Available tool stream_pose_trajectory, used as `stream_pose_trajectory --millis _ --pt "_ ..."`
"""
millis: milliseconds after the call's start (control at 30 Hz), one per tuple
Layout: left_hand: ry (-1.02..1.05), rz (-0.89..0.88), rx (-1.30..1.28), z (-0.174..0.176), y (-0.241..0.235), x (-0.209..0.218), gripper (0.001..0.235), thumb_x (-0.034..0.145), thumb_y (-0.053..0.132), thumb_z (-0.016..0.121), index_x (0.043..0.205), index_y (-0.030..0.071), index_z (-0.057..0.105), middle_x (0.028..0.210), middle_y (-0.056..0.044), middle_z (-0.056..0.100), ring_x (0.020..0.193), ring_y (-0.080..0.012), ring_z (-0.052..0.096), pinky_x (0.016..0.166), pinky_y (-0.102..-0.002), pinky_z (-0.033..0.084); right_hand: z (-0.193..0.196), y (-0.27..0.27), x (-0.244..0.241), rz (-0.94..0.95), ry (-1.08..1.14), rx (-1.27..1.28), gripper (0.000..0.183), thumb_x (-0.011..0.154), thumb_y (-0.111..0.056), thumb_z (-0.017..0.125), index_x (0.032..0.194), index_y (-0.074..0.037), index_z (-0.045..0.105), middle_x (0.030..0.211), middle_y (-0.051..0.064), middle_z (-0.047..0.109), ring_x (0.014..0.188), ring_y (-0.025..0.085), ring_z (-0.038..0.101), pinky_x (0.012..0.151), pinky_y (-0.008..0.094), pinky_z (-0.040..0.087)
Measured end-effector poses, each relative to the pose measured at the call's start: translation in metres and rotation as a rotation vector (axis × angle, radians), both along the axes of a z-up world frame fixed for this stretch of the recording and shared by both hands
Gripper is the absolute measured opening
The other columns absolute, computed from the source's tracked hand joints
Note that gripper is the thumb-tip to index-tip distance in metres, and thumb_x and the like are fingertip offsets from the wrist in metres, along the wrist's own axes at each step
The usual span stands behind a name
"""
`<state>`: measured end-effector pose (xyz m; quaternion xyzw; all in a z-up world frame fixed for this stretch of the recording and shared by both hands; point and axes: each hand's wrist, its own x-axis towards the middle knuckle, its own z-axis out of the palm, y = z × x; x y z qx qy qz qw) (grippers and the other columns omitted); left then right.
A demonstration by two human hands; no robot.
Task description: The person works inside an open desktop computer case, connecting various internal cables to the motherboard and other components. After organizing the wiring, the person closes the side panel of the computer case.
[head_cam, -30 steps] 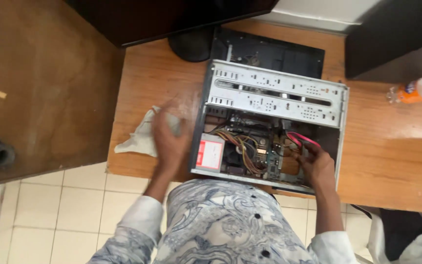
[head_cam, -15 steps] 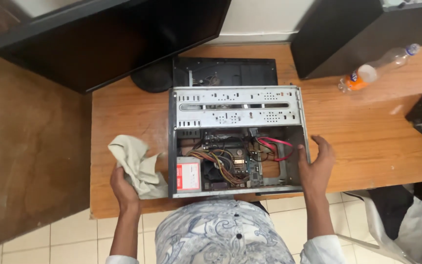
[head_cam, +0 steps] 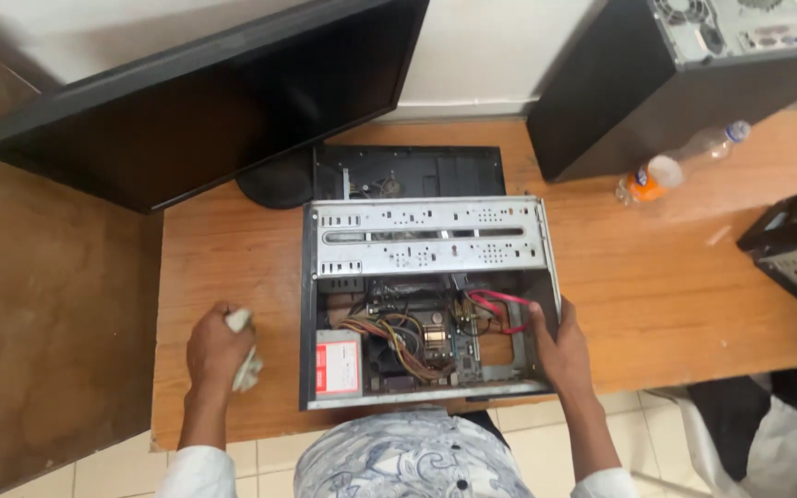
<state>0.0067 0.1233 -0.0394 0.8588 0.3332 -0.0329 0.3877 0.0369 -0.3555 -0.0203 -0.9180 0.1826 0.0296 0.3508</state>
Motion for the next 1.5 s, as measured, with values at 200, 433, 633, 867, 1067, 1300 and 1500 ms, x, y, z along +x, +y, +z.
stream_pose_trajectory --millis 200,433,633,867,1067,1300,1500 --pt "0.024 -0.082 0.105 -0.083 -0.008 -0.067 0.056 0.075 0.028 0.084 0.123 0.004 0.064 0.119 -0.018 0.068 0.106 -0.0335 0.067 0.088 -0.044 0.054 0.010 0.012 0.065 0.336 -0.607 -0.364 0.056 0.098 -0.029 0.070 0.139 0.006 0.052 0.143 0.031 0.054 0.138 0.051 0.042 0.113 0.054 0.034" --pt "-0.205 0.157 -0.066 -0.074 -0.105 -0.141 0.045 0.087 0.028 0.070 0.124 0.003 0.063 0.119 -0.016 0.073 0.115 -0.0275 0.068 0.097 -0.040 0.051 -0.016 0.063 0.247 0.671 -0.536 -0.097 0.049 0.090 -0.020 0.076 0.129 0.003 0.059 0.127 0.026 0.063 0.124 0.044 0.057 0.107 0.049 0.044" --pt "-0.084 0.588 -0.446 -0.009 -0.182 -0.153 0.048 0.107 0.039 0.046 0.136 0.006 0.062 0.111 -0.019 0.077 0.108 -0.0248 0.071 0.093 -0.037 0.051 -0.133 0.077 0.391 0.970 -0.182 -0.250 0.067 0.082 -0.029 0.081 0.137 0.000 0.056 0.138 0.027 0.061 0.133 0.042 0.056 0.115 0.045 0.045" --pt "-0.365 0.632 -0.578 0.002 -0.259 -0.168 0.070 0.092 0.025 0.063 0.156 0.014 0.035 0.133 -0.010 0.066 0.111 -0.0203 0.065 0.091 -0.033 0.051 -0.203 0.097 0.460 1.050 0.112 -0.553 0.107 0.077 -0.048 0.081 0.161 -0.011 0.026 0.163 0.021 0.031 0.150 0.046 0.022 0.121 0.053 0.026" --pt "-0.108 0.739 -0.543 0.004 -0.276 -0.178 0.066 0.093 0.030 0.064 0.153 0.016 0.041 0.125 -0.009 0.075 0.101 -0.0189 0.075 0.081 -0.033 0.057 -0.117 0.121 0.401 0.903 0.279 -0.537 0.084 0.080 -0.046 0.075 0.154 -0.021 0.046 0.157 0.016 0.045 0.147 0.039 0.040 0.115 0.064 0.033" --pt "-0.313 0.775 -0.444 0.030 -0.268 -0.156 0.058 0.095 0.032 0.061 0.145 0.007 0.046 0.127 -0.012 0.068 0.100 -0.0221 0.072 0.083 -0.035 0.058 -0.071 0.107 0.378 0.964 0.088 -0.429 0.062 0.090 -0.052 0.073 0.139 -0.017 0.059 0.137 0.024 0.055 0.125 0.042 0.056 0.104 0.052 0.048" --pt "-0.169 0.693 -0.406 0.041 -0.254 -0.125 0.065 0.093 0.036 0.065 0.145 0.004 0.044 0.132 -0.012 0.065 0.110 -0.0232 0.068 0.087 -0.035 0.057 -0.120 0.086 0.411 1.059 -0.131 -0.344 0.052 0.080 -0.005 0.065 0.131 -0.017 0.067 0.126 0.026 0.065 0.119 0.044 0.062 0.101 0.048 0.051"
